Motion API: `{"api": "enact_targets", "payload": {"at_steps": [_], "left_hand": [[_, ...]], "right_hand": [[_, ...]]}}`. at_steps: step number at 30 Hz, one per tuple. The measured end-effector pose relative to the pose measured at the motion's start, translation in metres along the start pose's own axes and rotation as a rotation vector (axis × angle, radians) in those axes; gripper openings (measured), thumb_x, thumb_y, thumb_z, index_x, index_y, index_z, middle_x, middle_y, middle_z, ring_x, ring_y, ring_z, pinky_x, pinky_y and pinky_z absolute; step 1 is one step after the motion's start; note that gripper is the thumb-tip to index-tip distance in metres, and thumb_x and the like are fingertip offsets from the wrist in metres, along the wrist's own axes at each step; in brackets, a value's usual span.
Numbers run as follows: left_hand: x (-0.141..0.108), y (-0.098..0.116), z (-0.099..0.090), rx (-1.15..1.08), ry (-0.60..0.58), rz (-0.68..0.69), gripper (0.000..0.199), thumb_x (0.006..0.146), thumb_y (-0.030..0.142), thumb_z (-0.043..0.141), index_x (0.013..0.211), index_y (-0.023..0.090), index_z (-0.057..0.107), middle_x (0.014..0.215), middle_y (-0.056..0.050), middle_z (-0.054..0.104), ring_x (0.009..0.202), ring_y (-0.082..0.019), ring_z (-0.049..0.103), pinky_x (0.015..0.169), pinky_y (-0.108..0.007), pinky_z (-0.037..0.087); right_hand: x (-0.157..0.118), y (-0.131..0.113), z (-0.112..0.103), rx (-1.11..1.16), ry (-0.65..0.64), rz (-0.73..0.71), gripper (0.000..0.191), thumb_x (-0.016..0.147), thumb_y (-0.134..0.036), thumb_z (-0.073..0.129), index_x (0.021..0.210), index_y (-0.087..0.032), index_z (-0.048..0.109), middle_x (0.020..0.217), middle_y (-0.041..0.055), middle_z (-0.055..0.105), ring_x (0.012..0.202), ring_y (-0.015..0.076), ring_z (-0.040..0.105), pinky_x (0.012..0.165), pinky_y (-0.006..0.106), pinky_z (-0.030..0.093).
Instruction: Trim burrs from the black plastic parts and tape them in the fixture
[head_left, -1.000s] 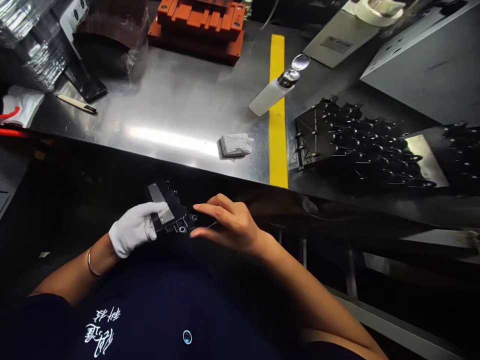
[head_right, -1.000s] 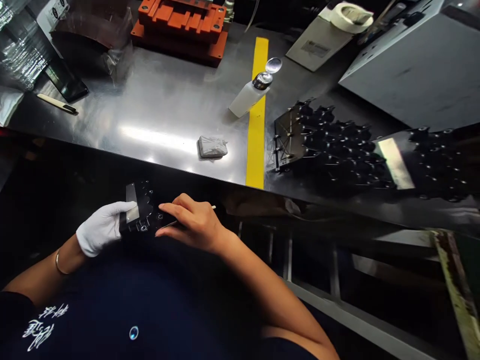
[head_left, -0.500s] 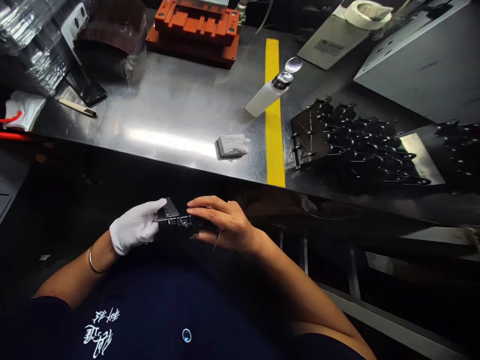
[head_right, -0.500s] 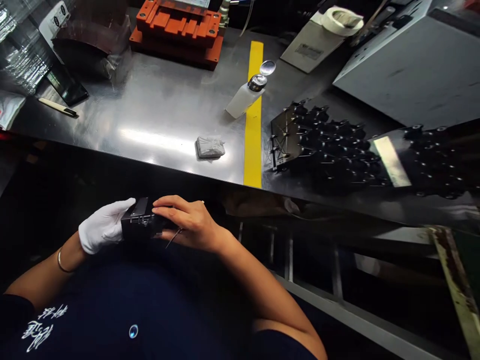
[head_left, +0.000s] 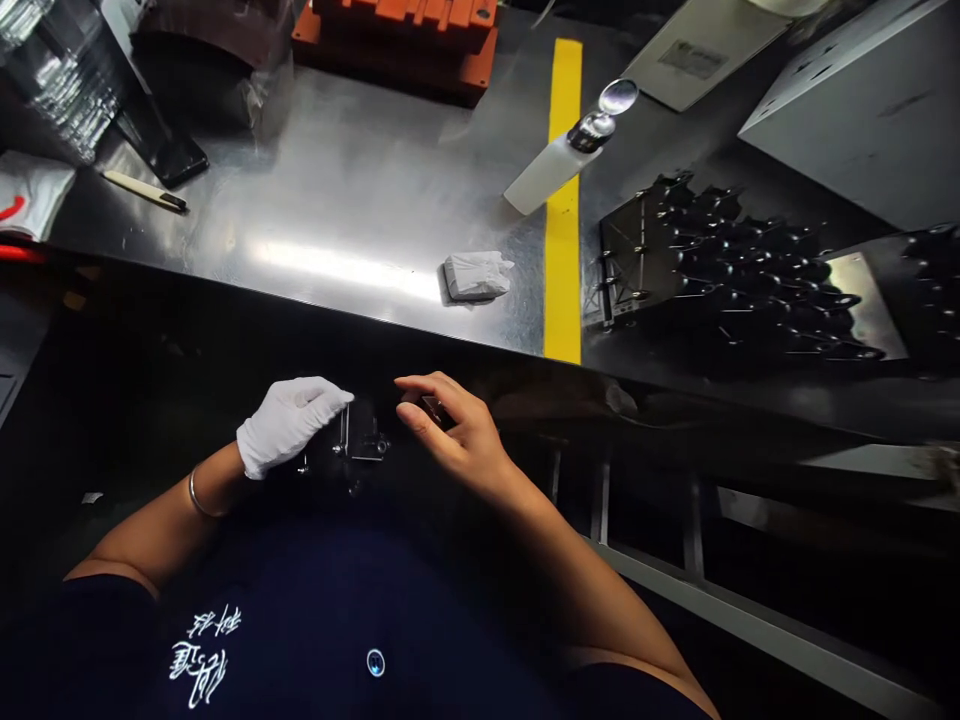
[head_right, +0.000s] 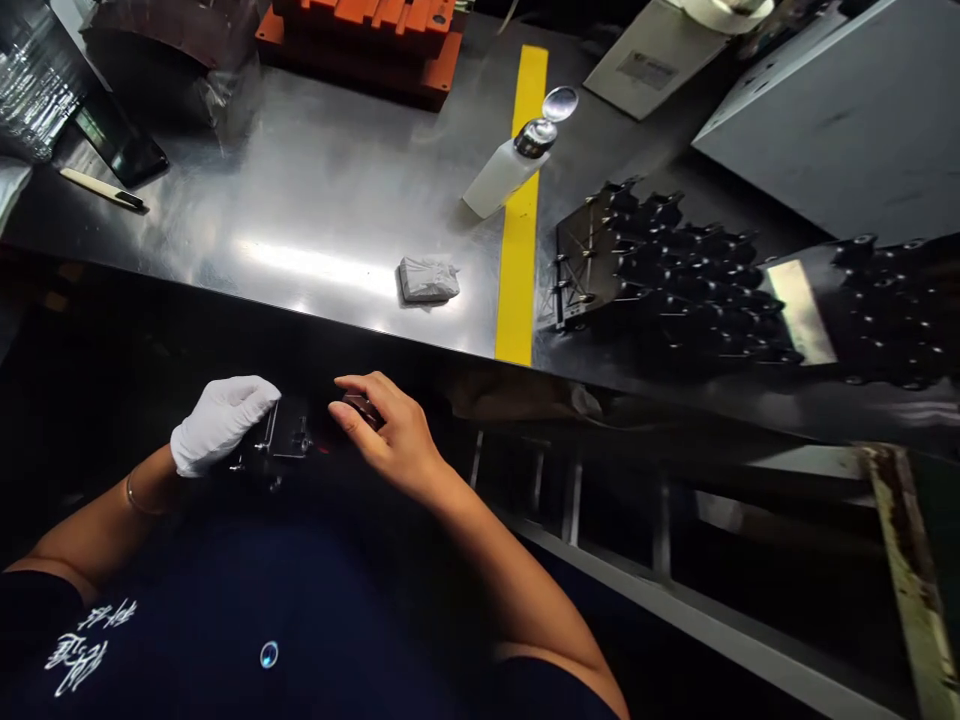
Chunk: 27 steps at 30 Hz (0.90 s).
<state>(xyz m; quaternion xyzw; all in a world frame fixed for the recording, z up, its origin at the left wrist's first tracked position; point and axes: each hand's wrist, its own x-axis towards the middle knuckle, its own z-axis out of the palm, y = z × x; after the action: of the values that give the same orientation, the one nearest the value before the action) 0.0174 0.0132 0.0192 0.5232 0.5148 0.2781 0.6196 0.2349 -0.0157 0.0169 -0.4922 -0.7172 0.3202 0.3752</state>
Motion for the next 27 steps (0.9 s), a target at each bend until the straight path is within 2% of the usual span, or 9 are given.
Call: {"api": "enact_targets", "payload": {"at_steps": [3, 6, 11, 15, 18, 20, 22, 24, 27], "left_hand": [[-0.003, 0.002, 0.001, 0.088, -0.149, 0.005, 0.042, 0.075, 0.055, 0.064, 0.070, 0.014, 0.071, 0.065, -0.002, 0.065, 0.059, -0.012, 0.056, 0.056, -0.022, 0.045], [-0.003, 0.001, 0.002, 0.143, -0.185, 0.012, 0.039, 0.078, 0.052, 0.062, 0.073, 0.015, 0.072, 0.068, -0.002, 0.067, 0.061, -0.012, 0.058, 0.056, -0.022, 0.046], [-0.002, -0.002, 0.005, 0.204, -0.232, 0.084, 0.034, 0.081, 0.047, 0.060, 0.075, 0.016, 0.073, 0.070, -0.002, 0.069, 0.064, -0.013, 0.061, 0.058, -0.021, 0.048], [-0.006, -0.001, 0.008, 0.187, -0.295, 0.129, 0.029, 0.080, 0.041, 0.062, 0.072, 0.015, 0.073, 0.065, -0.002, 0.069, 0.059, -0.012, 0.061, 0.055, -0.019, 0.047], [-0.007, 0.000, 0.009, 0.168, -0.252, 0.165, 0.030, 0.079, 0.041, 0.063, 0.069, 0.015, 0.072, 0.063, -0.002, 0.068, 0.057, -0.012, 0.060, 0.053, -0.019, 0.047], [-0.007, -0.001, 0.008, 0.176, -0.181, 0.183, 0.031, 0.079, 0.042, 0.064, 0.067, 0.014, 0.072, 0.062, -0.003, 0.068, 0.056, -0.012, 0.060, 0.053, -0.019, 0.046], [-0.007, -0.003, 0.006, 0.190, -0.113, 0.192, 0.034, 0.079, 0.044, 0.063, 0.066, 0.014, 0.071, 0.061, -0.003, 0.068, 0.055, -0.012, 0.060, 0.053, -0.020, 0.046], [-0.006, -0.006, 0.006, 0.197, -0.063, 0.202, 0.037, 0.080, 0.046, 0.062, 0.065, 0.014, 0.070, 0.060, -0.004, 0.068, 0.055, -0.013, 0.059, 0.051, -0.021, 0.046], [-0.007, -0.008, 0.006, 0.199, -0.027, 0.200, 0.040, 0.079, 0.050, 0.062, 0.064, 0.014, 0.069, 0.059, -0.004, 0.067, 0.054, -0.013, 0.059, 0.051, -0.021, 0.046]], "right_hand": [[-0.004, -0.001, 0.001, 0.043, -0.050, -0.074, 0.011, 0.089, -0.018, 0.058, 0.094, -0.018, 0.067, 0.075, 0.0025, 0.064, 0.066, 0.0107, 0.059, 0.059, 0.022, 0.048], [-0.007, -0.004, 0.003, 0.063, -0.090, -0.112, 0.011, 0.088, -0.016, 0.059, 0.091, -0.017, 0.069, 0.073, 0.0031, 0.065, 0.064, 0.0105, 0.059, 0.057, 0.022, 0.047], [-0.006, -0.002, 0.005, 0.024, -0.146, -0.041, 0.012, 0.089, -0.020, 0.059, 0.088, -0.018, 0.071, 0.074, 0.0033, 0.066, 0.064, 0.0105, 0.061, 0.056, 0.021, 0.046], [-0.005, 0.004, 0.008, -0.038, -0.175, 0.047, 0.013, 0.088, -0.027, 0.060, 0.087, -0.018, 0.069, 0.075, 0.0027, 0.065, 0.065, 0.0114, 0.060, 0.058, 0.023, 0.046], [-0.007, 0.002, 0.008, -0.065, -0.141, 0.161, 0.019, 0.092, -0.033, 0.054, 0.098, -0.019, 0.063, 0.081, 0.0031, 0.065, 0.070, 0.0128, 0.061, 0.062, 0.024, 0.047], [-0.010, -0.003, 0.008, -0.017, -0.118, 0.192, 0.022, 0.096, -0.033, 0.043, 0.094, -0.018, 0.060, 0.078, 0.0025, 0.063, 0.068, 0.0120, 0.059, 0.062, 0.024, 0.046], [-0.014, -0.007, 0.011, 0.086, -0.125, 0.135, 0.030, 0.098, -0.029, 0.037, 0.080, -0.018, 0.058, 0.068, 0.0005, 0.058, 0.060, 0.0100, 0.054, 0.057, 0.022, 0.043], [-0.017, -0.010, 0.015, 0.164, -0.122, 0.045, 0.032, 0.097, -0.026, 0.040, 0.069, -0.018, 0.054, 0.060, -0.0011, 0.052, 0.054, 0.0085, 0.048, 0.052, 0.022, 0.039], [-0.018, -0.011, 0.020, 0.183, -0.067, -0.029, 0.029, 0.094, -0.020, 0.045, 0.066, -0.017, 0.052, 0.058, -0.0020, 0.047, 0.052, 0.0077, 0.044, 0.050, 0.022, 0.036]]}}
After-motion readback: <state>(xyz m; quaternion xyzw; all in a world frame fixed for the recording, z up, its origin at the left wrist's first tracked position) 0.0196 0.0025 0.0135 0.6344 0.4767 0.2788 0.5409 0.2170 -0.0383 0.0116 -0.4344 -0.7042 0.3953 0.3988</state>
